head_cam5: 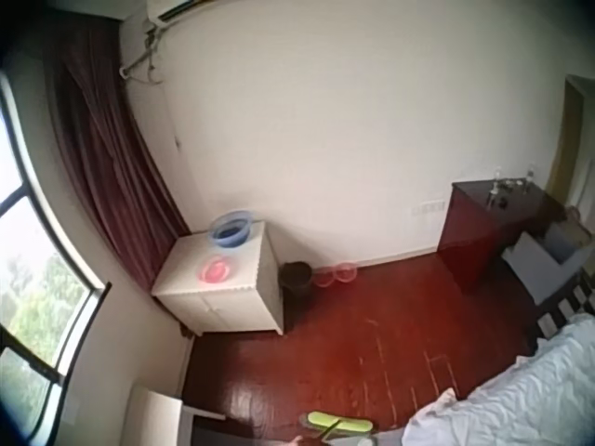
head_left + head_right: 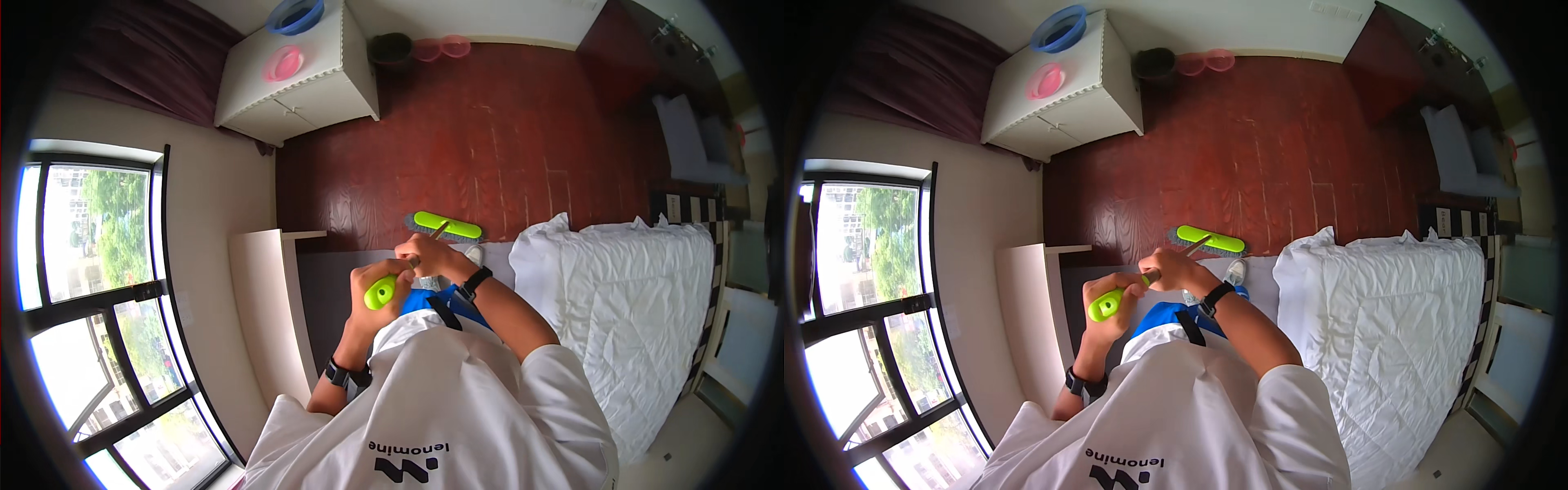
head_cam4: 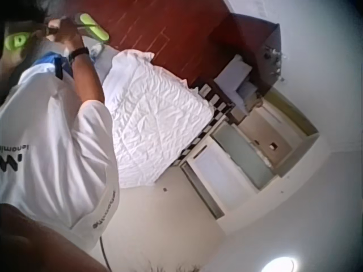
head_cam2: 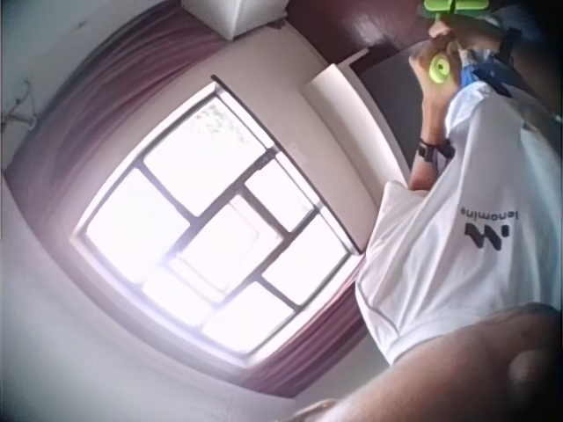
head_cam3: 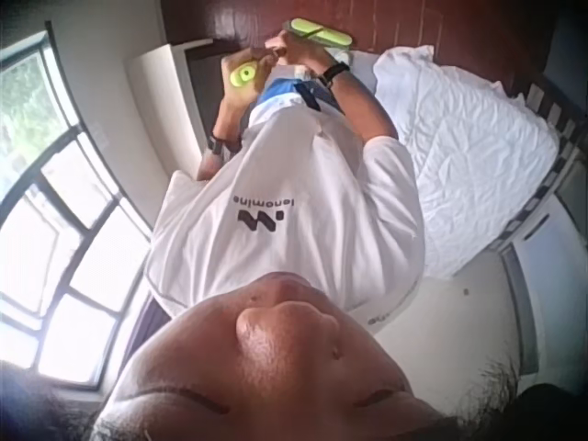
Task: The recorder is assembling and adjusting a floor squeegee or broom in a bedroom.
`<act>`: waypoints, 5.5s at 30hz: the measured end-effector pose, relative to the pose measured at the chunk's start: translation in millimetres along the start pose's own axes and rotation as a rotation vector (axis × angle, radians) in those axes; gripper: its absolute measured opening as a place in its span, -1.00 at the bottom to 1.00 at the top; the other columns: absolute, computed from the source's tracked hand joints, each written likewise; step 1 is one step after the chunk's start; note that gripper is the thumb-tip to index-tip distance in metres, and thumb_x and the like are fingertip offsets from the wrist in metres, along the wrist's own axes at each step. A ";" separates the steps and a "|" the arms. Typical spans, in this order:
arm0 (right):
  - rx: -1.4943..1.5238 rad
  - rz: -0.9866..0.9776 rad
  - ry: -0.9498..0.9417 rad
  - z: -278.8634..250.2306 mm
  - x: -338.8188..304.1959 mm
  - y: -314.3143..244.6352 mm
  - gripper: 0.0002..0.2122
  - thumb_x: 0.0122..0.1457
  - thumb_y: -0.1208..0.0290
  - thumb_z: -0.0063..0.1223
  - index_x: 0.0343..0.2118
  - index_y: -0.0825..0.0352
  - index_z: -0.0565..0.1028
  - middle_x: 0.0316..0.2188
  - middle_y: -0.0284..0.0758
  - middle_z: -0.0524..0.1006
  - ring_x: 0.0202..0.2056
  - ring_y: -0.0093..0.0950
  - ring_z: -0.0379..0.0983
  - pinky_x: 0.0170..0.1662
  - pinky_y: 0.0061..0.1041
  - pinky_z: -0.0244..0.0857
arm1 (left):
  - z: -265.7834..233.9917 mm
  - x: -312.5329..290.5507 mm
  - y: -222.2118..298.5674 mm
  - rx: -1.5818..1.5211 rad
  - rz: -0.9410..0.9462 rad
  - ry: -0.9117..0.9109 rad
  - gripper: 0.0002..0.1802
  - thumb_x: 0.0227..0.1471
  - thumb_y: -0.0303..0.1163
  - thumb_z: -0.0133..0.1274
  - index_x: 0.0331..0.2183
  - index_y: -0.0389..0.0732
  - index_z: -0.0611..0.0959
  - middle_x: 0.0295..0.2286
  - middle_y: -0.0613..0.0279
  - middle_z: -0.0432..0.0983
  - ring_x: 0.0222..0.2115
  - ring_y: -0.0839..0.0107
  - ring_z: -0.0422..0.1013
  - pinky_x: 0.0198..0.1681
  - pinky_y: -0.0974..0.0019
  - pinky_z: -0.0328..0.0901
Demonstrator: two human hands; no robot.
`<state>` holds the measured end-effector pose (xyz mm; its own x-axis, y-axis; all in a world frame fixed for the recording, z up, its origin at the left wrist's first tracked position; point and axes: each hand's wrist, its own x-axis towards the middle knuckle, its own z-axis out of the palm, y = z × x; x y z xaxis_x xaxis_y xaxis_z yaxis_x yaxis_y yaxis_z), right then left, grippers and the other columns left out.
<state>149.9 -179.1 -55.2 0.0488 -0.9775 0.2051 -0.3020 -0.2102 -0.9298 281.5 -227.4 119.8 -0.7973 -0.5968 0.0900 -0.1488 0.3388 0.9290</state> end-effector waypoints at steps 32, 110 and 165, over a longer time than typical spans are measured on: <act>-0.109 0.266 0.419 77.8 165.3 37.7 -0.94 -0.08 0.41 0.11 -0.52 0.22 0.57 -0.56 -0.23 0.57 -0.45 -0.19 0.53 -0.37 -0.27 0.40 | -167.2 77.6 -135.6 -0.443 0.120 -0.148 -0.79 -0.07 -0.48 -0.05 -0.67 -0.31 0.46 -0.66 0.19 0.46 -0.65 0.46 0.36 -0.54 0.42 0.25; -0.294 0.411 0.780 -401.6 305.7 223.1 -0.89 -0.13 0.37 0.17 -0.54 0.19 0.47 -0.66 -0.25 0.49 -0.52 -0.15 0.47 -0.45 -0.22 0.32 | 9.8 622.8 -127.0 -0.484 0.137 -0.445 -0.80 0.01 -0.47 -0.09 -0.59 -0.33 0.43 -0.66 0.16 0.38 -0.63 0.42 0.26 -0.51 0.34 0.21; -0.083 0.338 0.326 -463.0 497.7 267.6 -0.91 -0.06 0.46 0.10 -0.43 0.25 0.53 -0.49 -0.15 0.56 -0.38 -0.09 0.50 -0.31 -0.23 0.37 | -64.2 717.0 -171.4 -0.456 0.085 0.361 -0.79 0.00 -0.53 -0.15 -0.64 -0.30 0.38 -0.68 0.13 0.38 -0.62 0.42 0.30 -0.42 0.30 0.29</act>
<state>-347.4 -714.1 -60.5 -0.3625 -0.9319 -0.0071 -0.3252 0.1337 -0.9362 -227.1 -760.1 48.1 -0.5338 -0.8182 0.2135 0.2379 0.0969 0.9664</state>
